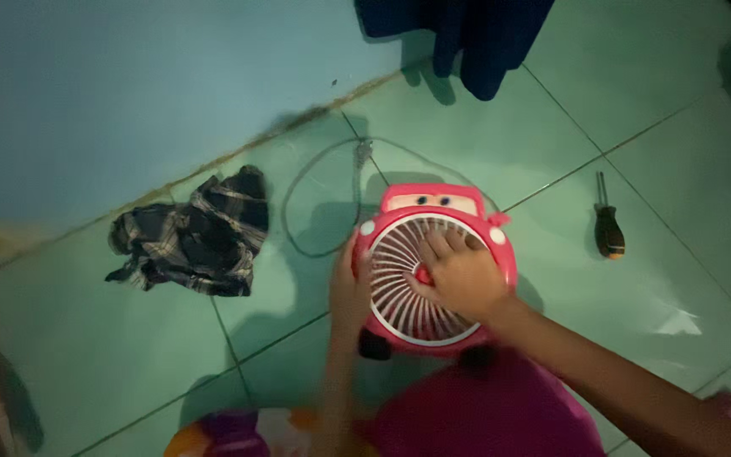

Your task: The person removes the central cap of a pink car-shaped electric fan by hand, then uses a screwdriver to loosen and remove the central screw. The fan remains on the floor throughout the clip.

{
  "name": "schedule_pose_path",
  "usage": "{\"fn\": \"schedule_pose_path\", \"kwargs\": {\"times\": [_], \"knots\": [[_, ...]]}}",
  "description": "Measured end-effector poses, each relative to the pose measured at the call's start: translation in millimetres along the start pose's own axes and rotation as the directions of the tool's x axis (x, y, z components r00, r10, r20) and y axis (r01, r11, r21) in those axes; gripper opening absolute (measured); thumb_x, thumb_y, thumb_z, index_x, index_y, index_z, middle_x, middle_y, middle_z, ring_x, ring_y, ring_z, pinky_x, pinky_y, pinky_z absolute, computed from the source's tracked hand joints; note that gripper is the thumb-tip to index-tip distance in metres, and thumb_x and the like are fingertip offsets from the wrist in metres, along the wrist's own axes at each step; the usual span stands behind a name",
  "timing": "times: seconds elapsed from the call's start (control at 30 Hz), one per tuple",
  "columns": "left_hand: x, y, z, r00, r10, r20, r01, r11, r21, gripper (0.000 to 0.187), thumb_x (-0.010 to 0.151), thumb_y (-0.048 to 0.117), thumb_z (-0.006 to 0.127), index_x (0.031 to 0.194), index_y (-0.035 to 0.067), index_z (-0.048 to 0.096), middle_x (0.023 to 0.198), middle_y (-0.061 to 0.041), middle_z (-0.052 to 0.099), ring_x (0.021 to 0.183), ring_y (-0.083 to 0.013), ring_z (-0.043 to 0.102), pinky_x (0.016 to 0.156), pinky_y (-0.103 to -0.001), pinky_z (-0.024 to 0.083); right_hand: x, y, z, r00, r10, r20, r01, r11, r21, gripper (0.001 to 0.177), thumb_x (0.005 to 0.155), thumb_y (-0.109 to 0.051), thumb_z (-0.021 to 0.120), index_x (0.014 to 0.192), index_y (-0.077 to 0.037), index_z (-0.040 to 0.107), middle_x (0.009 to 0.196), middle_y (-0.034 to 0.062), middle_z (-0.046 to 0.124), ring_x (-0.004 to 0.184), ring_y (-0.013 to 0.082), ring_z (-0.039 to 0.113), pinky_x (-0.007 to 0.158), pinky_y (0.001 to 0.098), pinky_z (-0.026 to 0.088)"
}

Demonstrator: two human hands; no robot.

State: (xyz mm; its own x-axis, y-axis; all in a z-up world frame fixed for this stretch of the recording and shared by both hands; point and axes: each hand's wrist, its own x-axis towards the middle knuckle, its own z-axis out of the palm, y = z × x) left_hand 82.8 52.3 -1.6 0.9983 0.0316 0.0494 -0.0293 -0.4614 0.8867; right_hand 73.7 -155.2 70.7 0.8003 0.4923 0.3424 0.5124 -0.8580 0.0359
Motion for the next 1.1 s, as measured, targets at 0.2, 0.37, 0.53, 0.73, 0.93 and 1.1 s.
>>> {"fn": "schedule_pose_path", "kwargs": {"times": [0.2,0.37,0.53,0.73,0.93,1.1], "knots": [[-74,15,49,0.798,-0.418,-0.433,0.358,0.908,-0.217,0.068,0.104,0.045,0.045,0.156,0.003,0.034,0.158,-0.024,0.038,0.144,-0.0415,0.038,0.113,-0.051,0.03,5,-3,27,0.987,0.026,0.159,-0.012,0.996,-0.092,0.054,0.097,-0.053,0.057,0.08,-0.004,0.068,0.055,0.0116,0.064,0.047,0.0251,0.065,0.045,0.0395,0.052],[-84,19,72,0.695,-0.323,-0.642,0.207,0.945,-0.252,0.065,0.107,0.043,0.047,0.155,0.0,0.038,0.154,-0.026,0.044,0.143,-0.0424,0.045,0.117,-0.05,0.034,12,-11,58,0.992,0.04,0.118,-0.028,0.995,-0.096,0.045,0.099,-0.04,0.055,0.071,-0.007,0.067,0.051,0.0067,0.063,0.042,0.021,0.061,0.042,0.0383,0.049],[-66,3,42,0.844,-0.302,-0.444,0.212,0.947,-0.241,0.064,0.105,0.043,0.045,0.155,0.003,0.04,0.155,-0.023,0.046,0.142,-0.0388,0.046,0.114,-0.049,0.037,3,-5,71,0.993,0.001,0.121,-0.001,1.0,0.003,0.045,0.1,-0.033,0.055,0.063,-0.01,0.061,0.05,0.006,0.061,0.039,0.0203,0.058,0.041,0.0372,0.048],[-48,-4,28,0.911,-0.188,-0.367,0.117,0.972,-0.206,0.064,0.106,0.043,0.047,0.154,0.001,0.043,0.157,-0.024,0.047,0.145,-0.0379,0.046,0.118,-0.048,0.035,1,-11,77,0.998,0.059,0.01,-0.059,0.998,-0.017,0.045,0.095,-0.029,0.058,0.053,-0.012,0.058,0.052,0.0081,0.06,0.043,0.0228,0.058,0.043,0.039,0.046],[-42,-10,25,0.922,-0.149,-0.357,0.079,0.976,-0.202,0.058,0.107,0.035,0.049,0.153,0.001,0.043,0.155,-0.023,0.05,0.142,-0.0353,0.051,0.118,-0.043,0.038,2,-8,90,0.991,0.039,0.127,-0.032,0.998,-0.06,0.04,0.094,-0.028,0.058,0.058,-0.013,0.059,0.049,0.0069,0.06,0.04,0.0221,0.058,0.041,0.041,0.046],[-37,-9,22,0.934,-0.141,-0.328,0.077,0.977,-0.201,0.059,0.106,0.033,0.05,0.154,0.0,0.042,0.155,-0.024,0.049,0.142,-0.0362,0.048,0.117,-0.044,0.036,4,1,91,0.998,-0.044,-0.05,0.045,0.999,0.02,0.04,0.095,-0.025,0.056,0.057,-0.012,0.058,0.054,0.009,0.058,0.043,0.0248,0.057,0.046,0.0416,0.047]]}}
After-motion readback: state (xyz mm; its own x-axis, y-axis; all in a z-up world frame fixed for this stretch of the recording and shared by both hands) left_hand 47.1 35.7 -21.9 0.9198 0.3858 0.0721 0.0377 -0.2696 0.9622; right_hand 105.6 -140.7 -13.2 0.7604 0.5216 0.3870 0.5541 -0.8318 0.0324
